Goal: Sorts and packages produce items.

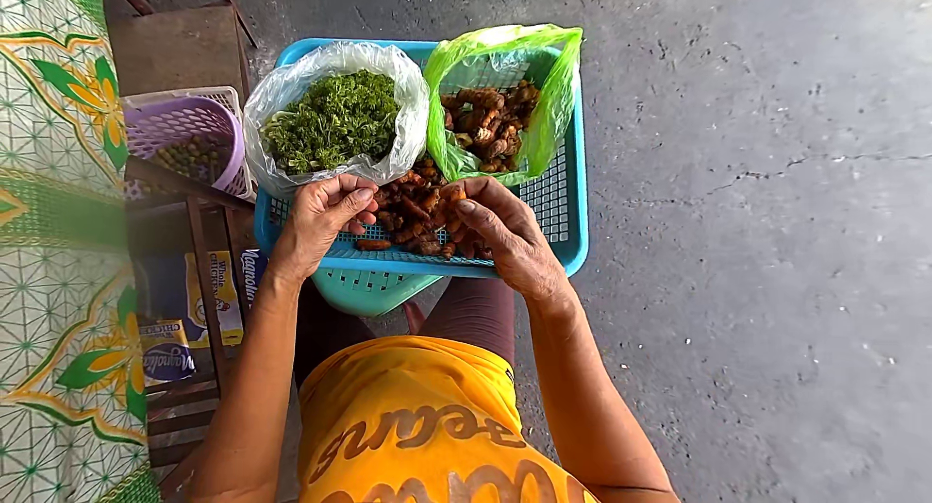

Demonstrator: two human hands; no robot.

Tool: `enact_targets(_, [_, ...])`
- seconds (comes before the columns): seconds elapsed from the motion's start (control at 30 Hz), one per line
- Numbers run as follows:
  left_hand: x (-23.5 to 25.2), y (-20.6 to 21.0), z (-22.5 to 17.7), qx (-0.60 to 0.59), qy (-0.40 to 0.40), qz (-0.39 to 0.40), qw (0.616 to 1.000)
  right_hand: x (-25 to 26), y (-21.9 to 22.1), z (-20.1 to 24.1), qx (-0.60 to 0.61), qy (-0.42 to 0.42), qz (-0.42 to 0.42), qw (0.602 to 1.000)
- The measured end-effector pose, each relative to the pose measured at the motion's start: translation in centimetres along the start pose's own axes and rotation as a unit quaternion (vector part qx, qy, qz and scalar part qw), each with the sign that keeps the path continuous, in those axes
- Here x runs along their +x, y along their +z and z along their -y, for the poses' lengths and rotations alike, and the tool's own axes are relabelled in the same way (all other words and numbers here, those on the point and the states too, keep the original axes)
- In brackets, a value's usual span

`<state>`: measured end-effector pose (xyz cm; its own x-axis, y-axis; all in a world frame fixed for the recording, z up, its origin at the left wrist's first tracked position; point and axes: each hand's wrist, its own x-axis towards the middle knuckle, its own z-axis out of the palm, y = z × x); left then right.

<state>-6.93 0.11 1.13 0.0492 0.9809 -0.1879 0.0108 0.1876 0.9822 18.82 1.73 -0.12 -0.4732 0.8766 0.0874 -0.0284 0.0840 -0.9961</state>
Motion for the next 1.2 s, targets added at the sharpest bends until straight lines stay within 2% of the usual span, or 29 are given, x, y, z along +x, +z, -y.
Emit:
enact_targets(0.2, [0.1,-0.1,0.1,0.015,0.007,0.003,1.000,-0.3,0.0,-0.1,-0.047,-0.064,-0.021,0.997])
enact_targets(0.5, [0.0,-0.1,0.3,0.011,0.009,0.004,1.000,-0.3,0.0,-0.3,-0.036,-0.073,-0.035,0.996])
enact_targets(0.7, [0.2,0.0,0.4,0.060,0.010,0.015,0.998,-0.5,0.1,-0.1,0.016,0.008,-0.075,0.997])
enact_targets(0.8, [0.2,-0.2,0.2,0.108,0.030,0.033,0.993,-0.5,0.0,0.1,0.006,0.029,-0.061,0.998])
enact_targets(1.0, [-0.9,-3.6,-3.3,0.134,0.096,0.017,0.986,-0.4,0.2,0.0,-0.033,0.057,-0.071,0.995])
enact_targets(1.07, [-1.7,-4.1,-4.3,0.180,0.104,0.048,0.977,-0.4,0.1,0.0,-0.034,0.087,-0.080,0.992])
enact_targets(1.13, [-2.2,-3.5,-4.7,0.270,0.097,0.105,0.952,-0.2,0.1,-0.1,-0.049,0.097,-0.078,0.991])
enact_targets(1.2, [-1.9,-2.2,-4.2,0.437,0.080,0.138,0.885,-0.2,0.2,0.0,-0.064,0.092,-0.070,0.991])
